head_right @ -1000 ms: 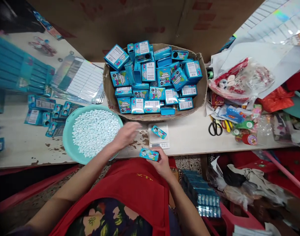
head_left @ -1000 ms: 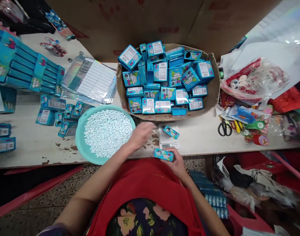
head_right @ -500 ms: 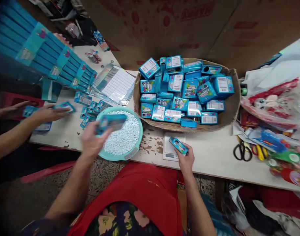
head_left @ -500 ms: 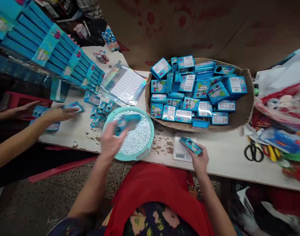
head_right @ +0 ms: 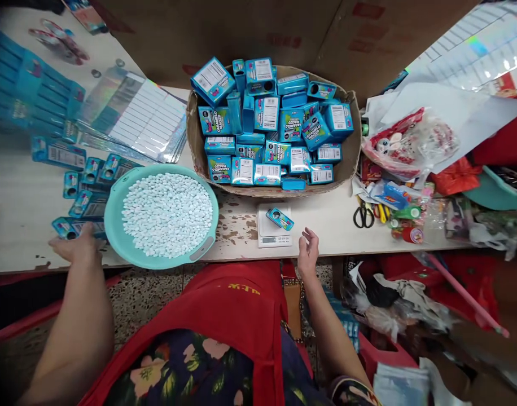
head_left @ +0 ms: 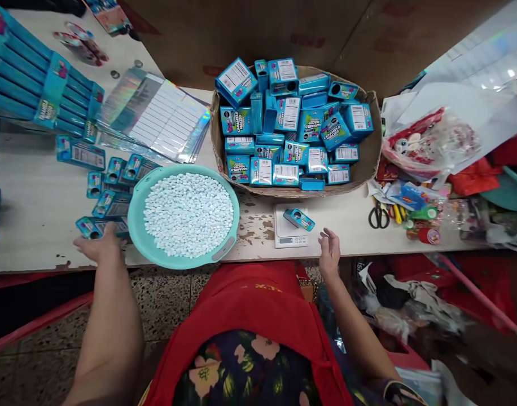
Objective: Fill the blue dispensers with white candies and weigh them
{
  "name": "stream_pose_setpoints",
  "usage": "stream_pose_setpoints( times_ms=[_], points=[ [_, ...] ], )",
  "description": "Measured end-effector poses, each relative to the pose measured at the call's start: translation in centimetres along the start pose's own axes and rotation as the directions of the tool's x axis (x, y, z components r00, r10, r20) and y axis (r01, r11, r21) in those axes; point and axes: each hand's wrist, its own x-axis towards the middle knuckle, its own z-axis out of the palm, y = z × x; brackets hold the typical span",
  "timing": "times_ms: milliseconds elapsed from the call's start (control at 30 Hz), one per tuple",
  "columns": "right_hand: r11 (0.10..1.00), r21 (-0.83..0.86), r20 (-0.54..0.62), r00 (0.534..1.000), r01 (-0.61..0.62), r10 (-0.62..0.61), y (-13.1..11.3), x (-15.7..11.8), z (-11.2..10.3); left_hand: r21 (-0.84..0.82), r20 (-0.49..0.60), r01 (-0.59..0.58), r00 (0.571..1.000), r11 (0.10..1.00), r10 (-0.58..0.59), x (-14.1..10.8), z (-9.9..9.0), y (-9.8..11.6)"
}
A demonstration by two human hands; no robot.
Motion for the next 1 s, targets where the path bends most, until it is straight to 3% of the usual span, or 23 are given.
stream_pose_setpoints(
  times_ms=[67,133,200,267,333,400,500,633,667,733,833,900,1000],
  points=[
    [1.000,0.004,-0.025,0.999,-0.020,0.021,0.5,-0.3,0.0,0.073,-0.166,0.005,0.986,0.997,0.007,-1.3,0.6,0.4],
    [1.000,0.010,-0.045,0.999,-0.025,0.026,0.8,-0.5,0.4,0.148,-0.160,-0.070,0.983,0.986,0.094,-2.9,2.1,1.2],
    [1.000,0.015,-0.049,0.999,0.000,0.001,0.7,-0.4,1.0,0.257,0.020,-0.229,0.973,0.939,0.231,-4.3,4.8,2.7],
    [0.998,0.014,-0.030,0.998,0.055,-0.055,0.2,0.1,1.9,0.321,0.303,-0.402,0.902,0.858,0.309,-5.2,8.0,4.6],
    [0.993,-0.014,0.001,0.993,0.118,-0.118,-0.6,0.9,3.0,0.356,0.482,-0.459,0.837,0.814,0.261,-5.6,10.6,6.4],
    [0.988,-0.064,0.035,0.990,0.138,-0.136,-1.5,1.9,4.1,0.364,0.560,-0.472,0.800,0.803,0.216,-5.4,12.0,7.4],
    [0.985,-0.135,0.072,0.993,0.106,-0.097,-2.6,3.2,5.5,0.296,0.592,-0.413,0.787,0.861,0.173,-4.8,11.4,7.3],
    [0.983,-0.136,0.085,0.990,0.123,-0.112,-3.9,3.2,6.2,0.106,0.531,-0.045,0.847,0.993,-0.018,-4.3,9.0,5.9],
    [0.983,-0.124,0.097,0.988,0.132,-0.121,-4.4,2.9,6.3,0.071,0.510,-0.015,0.860,0.997,-0.023,-4.4,8.6,5.7],
    [0.985,-0.101,0.134,0.983,0.143,-0.129,-5.5,2.1,6.6,0.100,0.497,-0.111,0.867,0.989,0.047,-4.7,8.4,5.8],
    [0.981,-0.088,0.224,0.963,0.175,-0.151,-7.5,0.6,7.8,0.276,0.573,-0.318,0.812,0.907,0.110,-5.3,8.9,6.5],
    [0.973,-0.081,0.294,0.938,0.217,-0.185,-8.8,-0.2,8.9,0.329,0.601,-0.343,0.794,0.880,0.086,-5.6,9.3,6.9],
    [0.959,-0.060,0.373,0.897,0.277,-0.236,-10.4,-1.2,10.1,0.258,0.567,-0.245,0.822,0.935,0.059,-5.7,9.1,6.7]
  ],
)
